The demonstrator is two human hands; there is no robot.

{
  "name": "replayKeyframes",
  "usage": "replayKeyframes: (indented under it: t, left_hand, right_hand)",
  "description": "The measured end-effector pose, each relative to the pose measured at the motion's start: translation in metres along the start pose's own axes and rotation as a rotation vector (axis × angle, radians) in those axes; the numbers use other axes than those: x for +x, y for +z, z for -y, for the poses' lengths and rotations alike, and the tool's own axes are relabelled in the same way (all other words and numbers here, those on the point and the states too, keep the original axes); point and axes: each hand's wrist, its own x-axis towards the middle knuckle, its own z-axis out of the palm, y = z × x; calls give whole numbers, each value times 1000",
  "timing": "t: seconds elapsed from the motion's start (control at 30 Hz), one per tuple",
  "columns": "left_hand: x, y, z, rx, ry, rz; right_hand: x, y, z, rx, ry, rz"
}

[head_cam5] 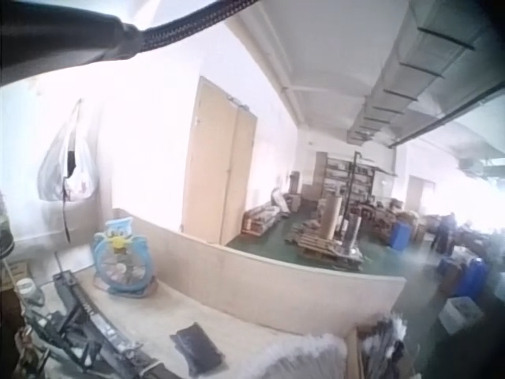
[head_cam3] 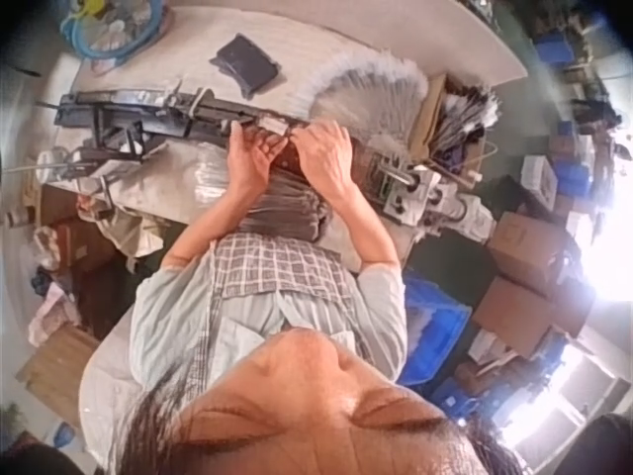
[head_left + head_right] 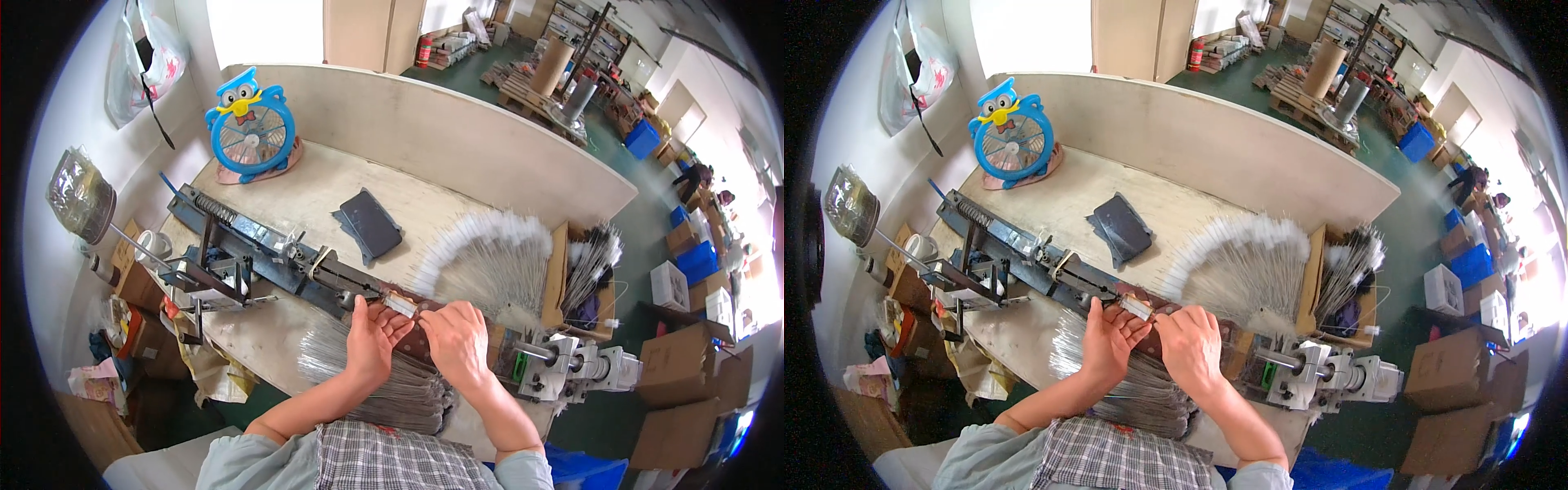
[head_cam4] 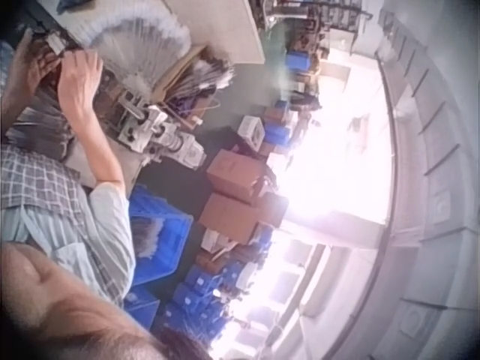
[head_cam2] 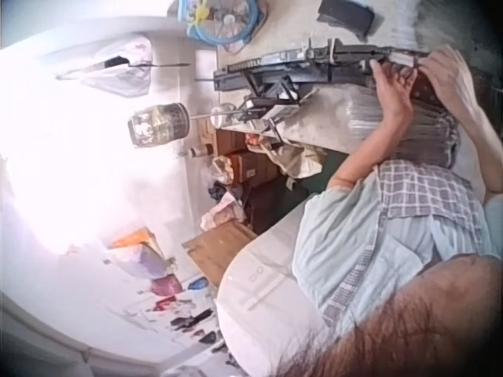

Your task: Assembling small bristled brushes using a specialized industrial assembly machine.

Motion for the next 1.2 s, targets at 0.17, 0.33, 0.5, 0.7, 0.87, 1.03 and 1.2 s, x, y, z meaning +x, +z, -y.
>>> replayKeyframes:
  t: [0.17, 0.33, 0.5, 0.7, 0.87, 1.03, 1.2]
  left_hand:
    - [1, 4, -4, 136, -30, 37]
    - [-8, -1, -9, 337, -93, 25]
    - [-15, -63, -43, 556, -66, 15]
    - [-31, -226, -142, 80, 316, -606]
    - [-44, -306, -233, 215, 559, -958]
    - [-32, -294, -210, 120, 578, -927]
    - [-18, -238, -138, -115, 471, -703]
  right_hand:
    - [2, -8, -6, 74, 29, 3]
    - [-9, -27, -7, 132, 35, -77]
    - [-67, -20, -14, 329, 133, 237]
    - [-89, -11, 3, 309, 103, 439]
    - [-89, -6, -6, 107, -46, 529]
    - [-85, -40, -15, 173, 113, 627]
    - [-81, -52, -14, 171, 349, 868]
